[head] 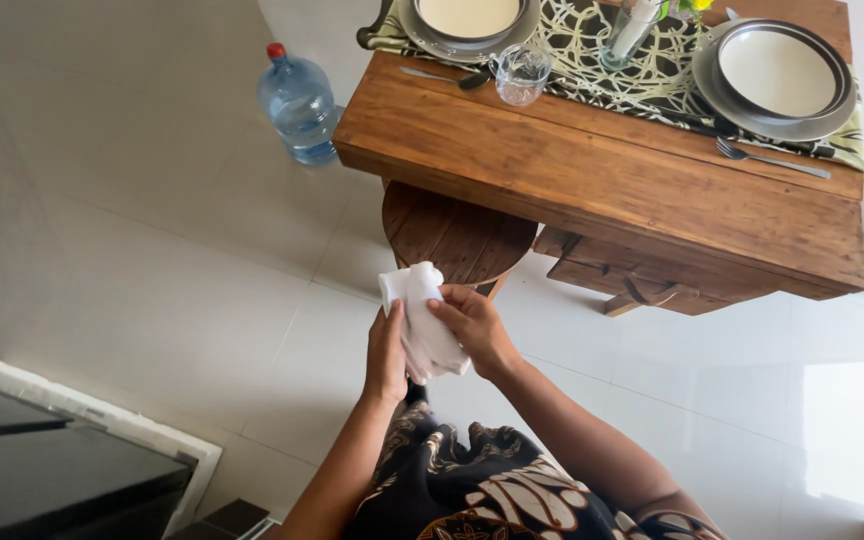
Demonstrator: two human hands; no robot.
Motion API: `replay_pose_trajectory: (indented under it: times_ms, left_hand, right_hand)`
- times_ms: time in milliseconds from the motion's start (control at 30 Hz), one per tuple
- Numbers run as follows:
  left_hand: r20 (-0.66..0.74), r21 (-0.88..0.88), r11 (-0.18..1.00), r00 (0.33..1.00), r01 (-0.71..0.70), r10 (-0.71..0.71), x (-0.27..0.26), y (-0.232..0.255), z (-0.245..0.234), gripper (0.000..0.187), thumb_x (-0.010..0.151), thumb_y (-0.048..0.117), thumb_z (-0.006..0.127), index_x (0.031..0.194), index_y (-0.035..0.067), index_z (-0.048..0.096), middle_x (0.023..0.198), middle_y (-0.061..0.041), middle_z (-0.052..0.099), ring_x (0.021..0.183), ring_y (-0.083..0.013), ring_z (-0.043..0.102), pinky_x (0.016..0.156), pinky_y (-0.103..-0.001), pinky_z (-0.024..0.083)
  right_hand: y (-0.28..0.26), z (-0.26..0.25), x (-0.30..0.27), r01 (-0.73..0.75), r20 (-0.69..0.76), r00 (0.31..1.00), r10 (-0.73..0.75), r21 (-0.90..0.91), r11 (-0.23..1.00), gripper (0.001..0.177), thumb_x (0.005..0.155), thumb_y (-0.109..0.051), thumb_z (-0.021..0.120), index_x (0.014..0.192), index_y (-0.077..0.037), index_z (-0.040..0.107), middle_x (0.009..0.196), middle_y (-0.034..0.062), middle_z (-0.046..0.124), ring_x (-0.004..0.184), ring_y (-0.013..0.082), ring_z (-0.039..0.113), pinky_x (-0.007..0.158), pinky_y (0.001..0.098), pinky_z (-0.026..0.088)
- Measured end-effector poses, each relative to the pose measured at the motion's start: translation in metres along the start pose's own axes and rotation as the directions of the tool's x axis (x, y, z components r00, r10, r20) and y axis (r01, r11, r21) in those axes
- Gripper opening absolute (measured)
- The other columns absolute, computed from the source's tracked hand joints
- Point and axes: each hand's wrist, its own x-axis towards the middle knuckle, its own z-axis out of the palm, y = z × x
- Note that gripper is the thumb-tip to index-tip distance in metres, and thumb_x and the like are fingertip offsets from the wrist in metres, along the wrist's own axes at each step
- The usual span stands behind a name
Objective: Setting up a dining table with plates, cutlery, a glass, flowers, and a folded napkin.
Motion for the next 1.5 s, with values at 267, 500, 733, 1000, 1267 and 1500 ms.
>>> replay_pose_trajectory:
  times_ms: [267, 500, 733, 1000, 1267, 1500]
  left_hand:
    - [0.167, -0.043, 0.999, 0.986, 0.001, 0.007, 0.091, 0.009, 0.030, 0.058, 0.105, 0.032, 0.053, 0.151, -0.001, 0.041, 0.141, -0.015, 0.058, 0.126, -0.0211, 0.057, 0.106, -0.036, 0.047]
    - [0.281, 0.036, 0.999, 0.959, -0.032, 0.021, 0.187, 0.023, 0.062, 0.054, 0.106, 0.030, 0.052, 0.151, 0.002, 0.043, 0.147, -0.010, 0.054, 0.134, -0.0159, 0.053, 0.112, -0.033, 0.041]
    - [0.378, 0.175, 0.984, 0.924, -0.021, -0.048, 0.274, -0.005, 0.087, 0.038, 0.108, 0.029, 0.054, 0.130, -0.002, 0.059, 0.113, -0.006, 0.066, 0.104, -0.0125, 0.059, 0.094, -0.031, 0.049]
    - [0.428, 0.268, 0.959, 0.903, -0.097, -0.028, 0.315, -0.037, 0.141, 0.030, 0.106, 0.020, 0.055, 0.127, 0.000, 0.063, 0.104, 0.000, 0.063, 0.095, -0.0077, 0.053, 0.085, -0.026, 0.046]
    - [0.479, 0.546, 0.722, 0.865, -0.424, 0.145, 0.346, -0.069, 0.198, 0.025, 0.103, 0.018, 0.058, 0.115, -0.002, 0.066, 0.091, -0.015, 0.073, 0.082, -0.0221, 0.070, 0.074, -0.036, 0.054]
    - [0.437, 0.661, 0.618, 0.888, -0.425, 0.143, 0.353, -0.081, 0.228, 0.037, 0.095, 0.017, 0.061, 0.128, 0.001, 0.062, 0.104, -0.022, 0.075, 0.097, -0.0340, 0.075, 0.081, -0.039, 0.057]
  right_hand:
    - [-0.044, -0.067, 0.044, 0.057, -0.264, 0.963, -0.057, -0.008, 0.998, 0.023, 0.100, -0.018, 0.063, 0.113, 0.001, 0.067, 0.093, 0.0072, 0.071, 0.078, 0.0131, 0.068, 0.071, 0.0278, 0.059]
    - [-0.091, -0.123, 0.076, 0.218, -0.487, 0.851, -0.197, -0.012, 0.976, 0.024, 0.101, -0.018, 0.064, 0.113, 0.003, 0.067, 0.096, 0.0057, 0.071, 0.083, 0.0105, 0.066, 0.074, 0.0271, 0.056]
    - [-0.098, -0.175, 0.093, 0.247, -0.662, 0.711, -0.238, -0.082, 0.965, 0.024, 0.102, -0.017, 0.065, 0.114, 0.003, 0.068, 0.094, 0.0047, 0.070, 0.080, 0.0091, 0.062, 0.072, 0.0250, 0.052]
    - [-0.106, -0.231, 0.098, 0.264, -0.768, 0.587, -0.254, -0.115, 0.958, 0.024, 0.100, -0.016, 0.067, 0.113, 0.003, 0.068, 0.097, 0.0064, 0.071, 0.084, 0.0101, 0.065, 0.075, 0.0255, 0.054]
    - [-0.131, -0.298, 0.119, 0.220, -0.766, 0.595, -0.243, -0.136, 0.966, 0.027, 0.099, -0.015, 0.067, 0.118, 0.003, 0.065, 0.100, 0.0076, 0.073, 0.083, 0.0098, 0.067, 0.072, 0.0254, 0.056]
    - [-0.155, -0.338, 0.139, -0.254, -0.741, 0.588, -0.325, -0.551, 0.795, 0.047, 0.090, -0.017, 0.075, 0.135, -0.010, 0.061, 0.094, 0.0146, 0.076, 0.078, 0.0189, 0.068, 0.073, 0.0328, 0.054]
